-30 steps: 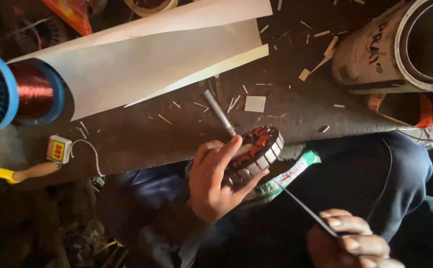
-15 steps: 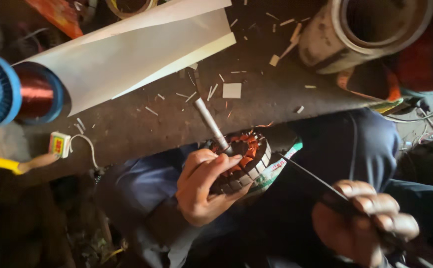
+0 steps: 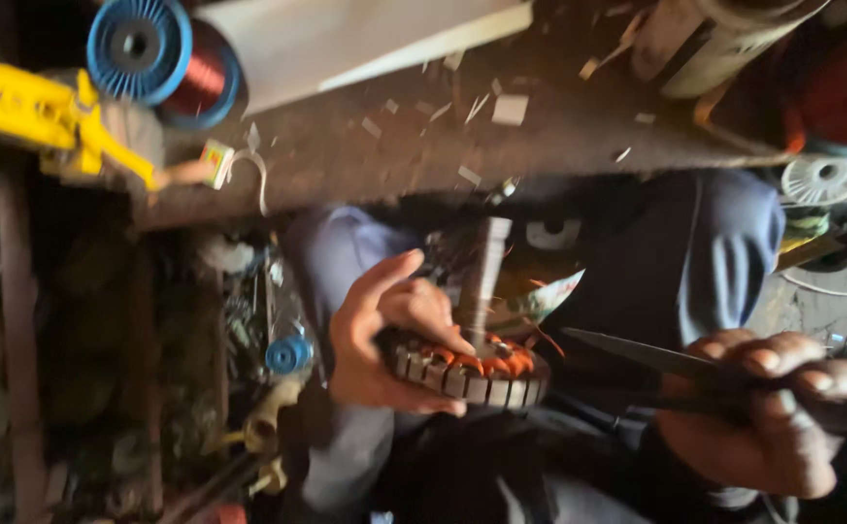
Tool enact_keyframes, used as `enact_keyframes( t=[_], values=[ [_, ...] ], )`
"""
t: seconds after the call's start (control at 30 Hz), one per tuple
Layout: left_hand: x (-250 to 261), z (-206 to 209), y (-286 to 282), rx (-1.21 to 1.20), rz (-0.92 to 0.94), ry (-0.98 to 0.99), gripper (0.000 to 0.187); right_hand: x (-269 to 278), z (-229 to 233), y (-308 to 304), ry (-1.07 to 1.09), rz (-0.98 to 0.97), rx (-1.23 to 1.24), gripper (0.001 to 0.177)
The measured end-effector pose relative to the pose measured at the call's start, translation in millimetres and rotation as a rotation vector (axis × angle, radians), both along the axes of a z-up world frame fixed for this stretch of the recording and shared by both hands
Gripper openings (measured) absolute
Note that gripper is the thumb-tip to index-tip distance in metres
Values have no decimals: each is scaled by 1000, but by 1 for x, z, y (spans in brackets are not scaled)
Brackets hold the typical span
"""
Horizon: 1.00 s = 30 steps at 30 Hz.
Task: The person uses a flat metal tool to press and adjust copper windings on a circular motor stator. They rotate the stator to access different slots and continue pressing the windings into place.
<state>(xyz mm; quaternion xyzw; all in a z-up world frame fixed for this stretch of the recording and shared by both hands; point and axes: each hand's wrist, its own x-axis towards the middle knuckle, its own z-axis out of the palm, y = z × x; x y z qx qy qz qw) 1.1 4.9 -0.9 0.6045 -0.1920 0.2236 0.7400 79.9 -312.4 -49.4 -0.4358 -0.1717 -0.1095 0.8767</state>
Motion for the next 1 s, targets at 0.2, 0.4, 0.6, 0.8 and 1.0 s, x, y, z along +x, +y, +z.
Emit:
enact_keyframes(
  t=[0.2, 0.4, 0.6, 0.8, 1.0],
  values=[
    [16, -16, -10, -171, -381, -126, 105, -27, -22, -71, 96, 246, 123, 17],
    [-14, -42, -44, -343, -371, 31, 28, -7, -50, -70, -800, -814, -645, 36],
    [-14, -60, -112, -826, -280, 20, 32, -54, -7, -117, 126, 323, 95, 20],
    [-24, -34, -124, -715, -361, 242, 31, -44, -53, -146, -260, -632, -644, 10],
    [-27, 7, -120, -453, -333, 350, 26, -73, -81, -195, -20, -117, 2, 15]
  ],
)
